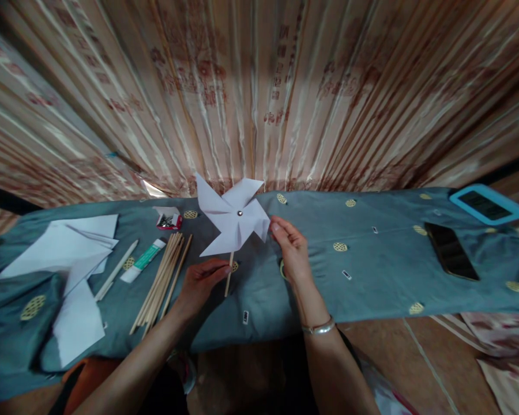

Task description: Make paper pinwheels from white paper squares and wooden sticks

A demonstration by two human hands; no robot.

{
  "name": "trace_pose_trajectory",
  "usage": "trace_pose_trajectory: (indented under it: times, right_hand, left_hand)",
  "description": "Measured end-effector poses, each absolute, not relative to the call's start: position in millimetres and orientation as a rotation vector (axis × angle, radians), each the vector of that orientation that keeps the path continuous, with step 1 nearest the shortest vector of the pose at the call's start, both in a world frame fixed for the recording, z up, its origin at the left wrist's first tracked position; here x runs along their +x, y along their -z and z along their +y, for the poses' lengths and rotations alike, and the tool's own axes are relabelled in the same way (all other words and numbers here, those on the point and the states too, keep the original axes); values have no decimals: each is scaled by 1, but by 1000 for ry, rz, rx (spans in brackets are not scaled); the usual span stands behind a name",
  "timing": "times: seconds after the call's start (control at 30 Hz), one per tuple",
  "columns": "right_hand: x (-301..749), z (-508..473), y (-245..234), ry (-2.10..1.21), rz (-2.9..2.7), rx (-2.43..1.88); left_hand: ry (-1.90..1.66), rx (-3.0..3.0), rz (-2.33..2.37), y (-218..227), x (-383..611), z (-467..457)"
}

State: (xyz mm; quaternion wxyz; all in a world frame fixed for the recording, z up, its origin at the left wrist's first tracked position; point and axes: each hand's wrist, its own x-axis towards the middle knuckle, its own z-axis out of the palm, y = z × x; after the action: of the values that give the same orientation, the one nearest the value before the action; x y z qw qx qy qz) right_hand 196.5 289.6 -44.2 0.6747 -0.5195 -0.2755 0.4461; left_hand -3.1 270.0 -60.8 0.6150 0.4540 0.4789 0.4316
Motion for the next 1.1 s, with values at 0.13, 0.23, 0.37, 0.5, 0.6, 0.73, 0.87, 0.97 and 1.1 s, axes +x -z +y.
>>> trace_pose_trajectory:
  times: [0.13, 0.23, 0.37, 0.5, 0.6, 0.73, 0.87, 0.97, 1.1]
  right_hand:
    - [192, 288, 44, -1062, -639, -1167]
    - [190, 284, 43, -1088, -642, -1155]
    - [188, 280, 43, -1104, -673, -1164]
    - [185, 278, 42, -1139, -712, -1211]
    - [181, 276, 40, -1175, -764, -1203]
    - [175, 272, 37, -1224, -819, -1173]
    - [170, 269, 37, -1277, -863, -1150]
    - [168, 268, 38, -1304, -892, -1132]
    - [164, 266, 38, -1319, -925, -1128]
  left_hand:
    - [-1009, 1021, 1109, 59, -4, 270]
    - [-1012, 1026, 1110, 56, -6, 270]
    - [-1016, 1045, 1116, 54, -7, 271]
    - [-1032, 1039, 1124, 55, -7, 271]
    - [-1049, 1030, 1107, 57, -6, 272]
    - [-1067, 1039, 1103, 59, -6, 272]
    - [-1078, 1046, 1109, 61, -6, 272]
    - [-1081, 1060, 1117, 61, -6, 273]
    - [-1066, 1056, 1116, 59, -6, 272]
